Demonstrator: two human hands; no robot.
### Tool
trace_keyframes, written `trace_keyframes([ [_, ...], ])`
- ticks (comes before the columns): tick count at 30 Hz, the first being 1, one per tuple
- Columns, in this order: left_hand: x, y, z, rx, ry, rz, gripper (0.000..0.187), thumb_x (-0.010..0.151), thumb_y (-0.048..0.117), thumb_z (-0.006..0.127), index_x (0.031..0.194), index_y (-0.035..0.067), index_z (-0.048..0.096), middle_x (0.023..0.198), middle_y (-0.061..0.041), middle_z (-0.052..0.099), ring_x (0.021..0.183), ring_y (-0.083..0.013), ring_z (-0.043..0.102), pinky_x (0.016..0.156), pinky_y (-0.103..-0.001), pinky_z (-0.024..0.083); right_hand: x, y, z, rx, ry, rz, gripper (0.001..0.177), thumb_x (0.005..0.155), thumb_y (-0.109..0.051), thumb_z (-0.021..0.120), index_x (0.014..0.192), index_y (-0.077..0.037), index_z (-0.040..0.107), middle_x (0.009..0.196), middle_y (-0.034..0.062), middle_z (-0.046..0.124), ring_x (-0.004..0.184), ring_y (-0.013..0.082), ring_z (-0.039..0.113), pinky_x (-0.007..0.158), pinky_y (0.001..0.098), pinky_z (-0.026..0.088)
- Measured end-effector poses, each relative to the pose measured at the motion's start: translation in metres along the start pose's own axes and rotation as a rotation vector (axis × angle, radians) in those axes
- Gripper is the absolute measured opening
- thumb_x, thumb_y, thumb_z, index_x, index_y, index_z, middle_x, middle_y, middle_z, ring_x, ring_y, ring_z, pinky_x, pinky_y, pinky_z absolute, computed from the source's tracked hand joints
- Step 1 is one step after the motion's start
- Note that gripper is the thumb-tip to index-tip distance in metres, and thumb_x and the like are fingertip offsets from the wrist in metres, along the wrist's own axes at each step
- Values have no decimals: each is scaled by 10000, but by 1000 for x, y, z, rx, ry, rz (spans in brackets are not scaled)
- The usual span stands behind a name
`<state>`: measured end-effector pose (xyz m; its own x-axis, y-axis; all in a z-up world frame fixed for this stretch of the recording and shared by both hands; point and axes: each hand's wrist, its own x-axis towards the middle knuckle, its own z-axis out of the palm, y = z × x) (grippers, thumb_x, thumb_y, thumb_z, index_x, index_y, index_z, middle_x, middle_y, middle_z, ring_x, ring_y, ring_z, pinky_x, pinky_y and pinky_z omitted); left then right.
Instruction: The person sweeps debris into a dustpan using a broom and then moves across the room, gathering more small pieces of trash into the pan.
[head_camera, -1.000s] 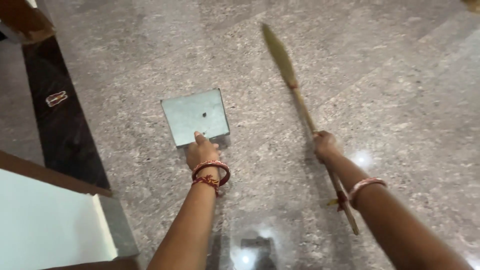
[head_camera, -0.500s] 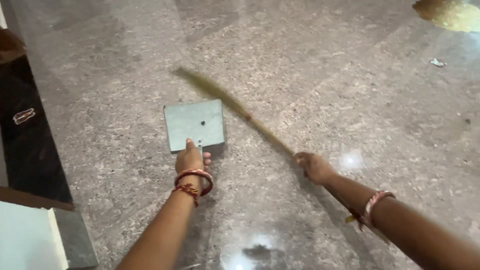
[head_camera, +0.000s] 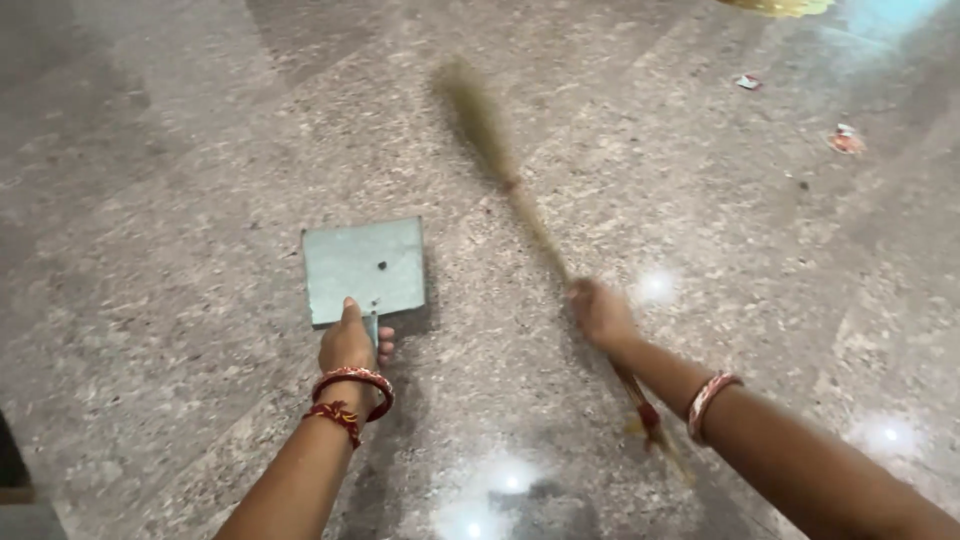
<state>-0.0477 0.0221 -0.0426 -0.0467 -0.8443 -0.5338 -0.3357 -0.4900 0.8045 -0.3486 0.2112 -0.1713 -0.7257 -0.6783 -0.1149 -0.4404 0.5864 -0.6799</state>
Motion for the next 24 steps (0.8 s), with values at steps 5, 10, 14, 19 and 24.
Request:
trace_keyframes([
  [5,-22,2,30,14,-95,9,553,1070,481,371,974,29,674,745,-69,721,550,-134,589,528,-305,478,-36,-20,-39,-71,-204,119,325,1015,-240,581,1322,-190,673,963,138,746,653,209,676,566,290,537],
  [10,-42,4,39,42,-139,-4,535,1074,476,369,996,39,668,709,-47,689,533,-118,557,510,-294,455,14,66,-75,-321,-136,228,355,1008,-136,536,1352,-127,625,1199,70,652,573,93,576,445,218,496],
  [14,-47,5,41,69,-141,-26,532,1077,479,367,989,48,667,713,-54,688,537,-121,564,510,-299,458,-3,21,-125,74,108,593,370,1085,-313,489,1399,-168,621,963,156,698,498,119,423,434,273,394],
  [19,-46,13,51,61,-143,23,559,1079,486,380,964,12,654,693,-56,676,522,-137,558,492,-317,446,-17,-11,-84,-75,10,421,362,1085,-229,422,1406,-115,547,959,187,718,527,127,514,474,304,486],
  [24,-59,27,63,91,-177,-28,604,1058,535,360,949,39,687,711,-64,693,526,-131,570,497,-299,460,-54,-32,-47,-17,-363,162,445,1035,-356,530,1466,-242,522,1067,140,767,529,163,428,491,307,519],
])
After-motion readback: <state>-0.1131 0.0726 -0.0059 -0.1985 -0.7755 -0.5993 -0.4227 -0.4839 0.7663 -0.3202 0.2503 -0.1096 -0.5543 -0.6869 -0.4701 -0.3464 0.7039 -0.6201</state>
